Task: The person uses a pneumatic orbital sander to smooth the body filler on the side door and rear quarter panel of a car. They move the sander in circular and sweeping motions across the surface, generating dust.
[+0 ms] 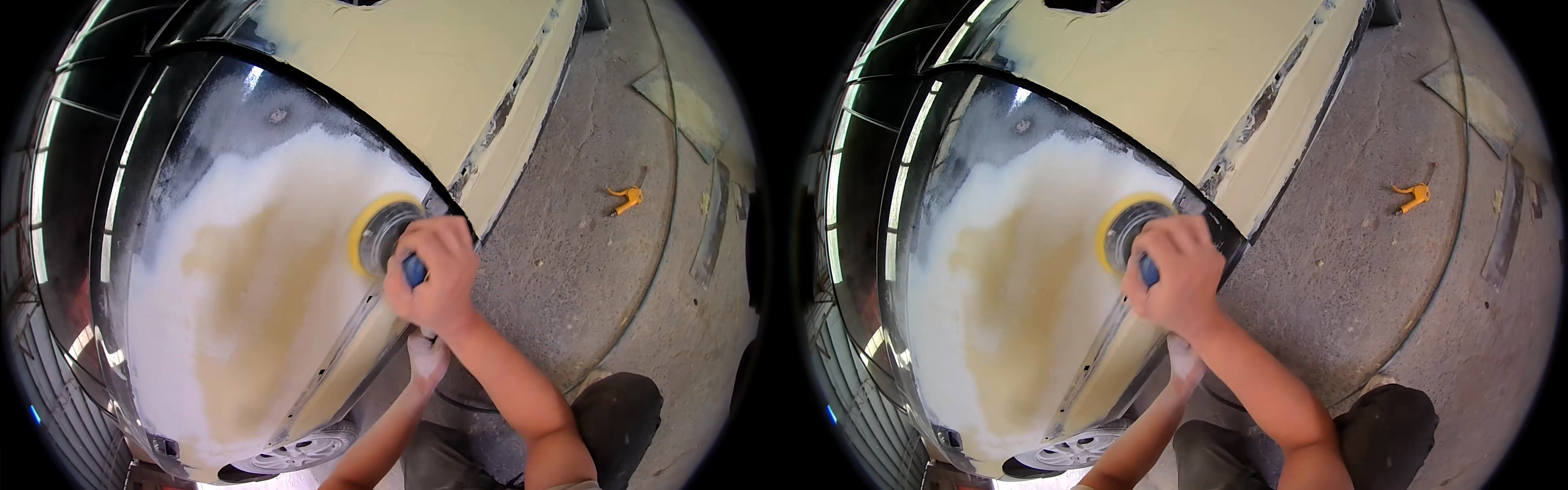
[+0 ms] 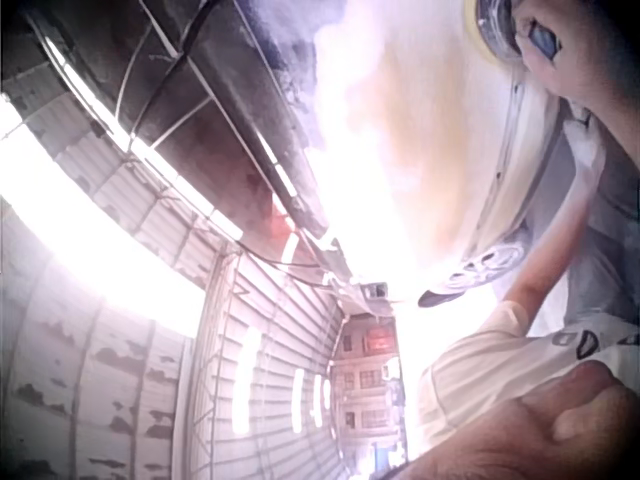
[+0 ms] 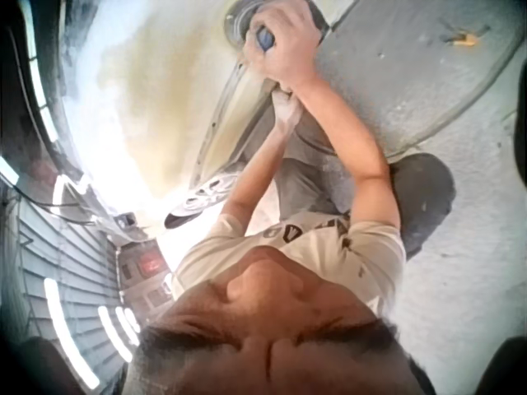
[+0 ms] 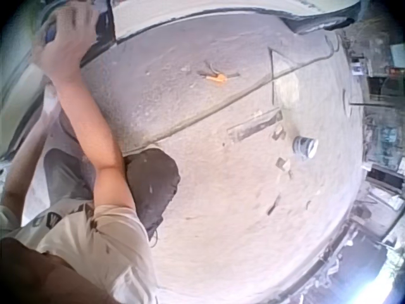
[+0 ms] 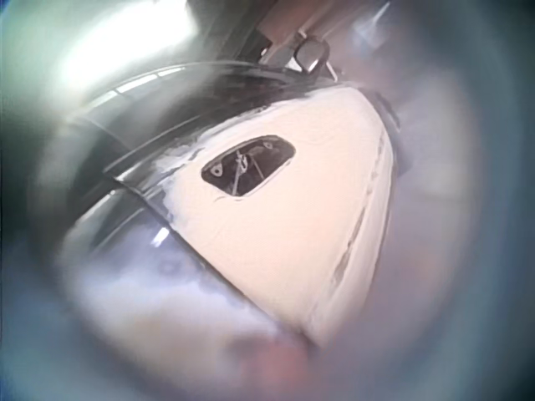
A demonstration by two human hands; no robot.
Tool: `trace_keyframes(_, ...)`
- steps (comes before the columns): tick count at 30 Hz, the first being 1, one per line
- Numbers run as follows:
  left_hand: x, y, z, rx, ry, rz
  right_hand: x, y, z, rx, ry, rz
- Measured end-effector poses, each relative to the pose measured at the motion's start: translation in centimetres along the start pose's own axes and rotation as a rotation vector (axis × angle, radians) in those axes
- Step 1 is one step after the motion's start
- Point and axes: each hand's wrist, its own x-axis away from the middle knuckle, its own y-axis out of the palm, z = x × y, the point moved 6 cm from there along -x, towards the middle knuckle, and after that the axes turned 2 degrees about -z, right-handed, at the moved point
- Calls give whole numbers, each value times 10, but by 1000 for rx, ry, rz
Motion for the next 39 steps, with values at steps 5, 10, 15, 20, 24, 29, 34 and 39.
trace_keyframes(5, -10, 9, 0, -101, -47, -59, -17, -5, 19, 45, 61, -1)
trace_keyframes(10, 13, -8, -3, -140, 98, 11, 20, 4, -2, 22, 41, -60)
trace_keyframes(15, 0, -3, 30, -282, -62, -18, -8, 1, 9, 38, -23, 48)
trace_keyframes(20, -1, -7, 27, -246, -122, -47, -8, 0, 6, 91, 60, 15)
trace_keyframes(24, 55, -53, -40, 72, -69, 41, 74, 24, -36, 90, -27, -119)
trace_keyframes(29, 88, -71, -69, 341, -102, 92, 128, 49, -98, -6, -243, -305)
trace_keyframes(34, 58, -64, -45, -49, -156, -14, 64, 29, -54, 126, -18, -87)
trace_keyframes(39, 69, -79, -32, -298, -144, 60, 61, 34, -69, 124, -38, -53)
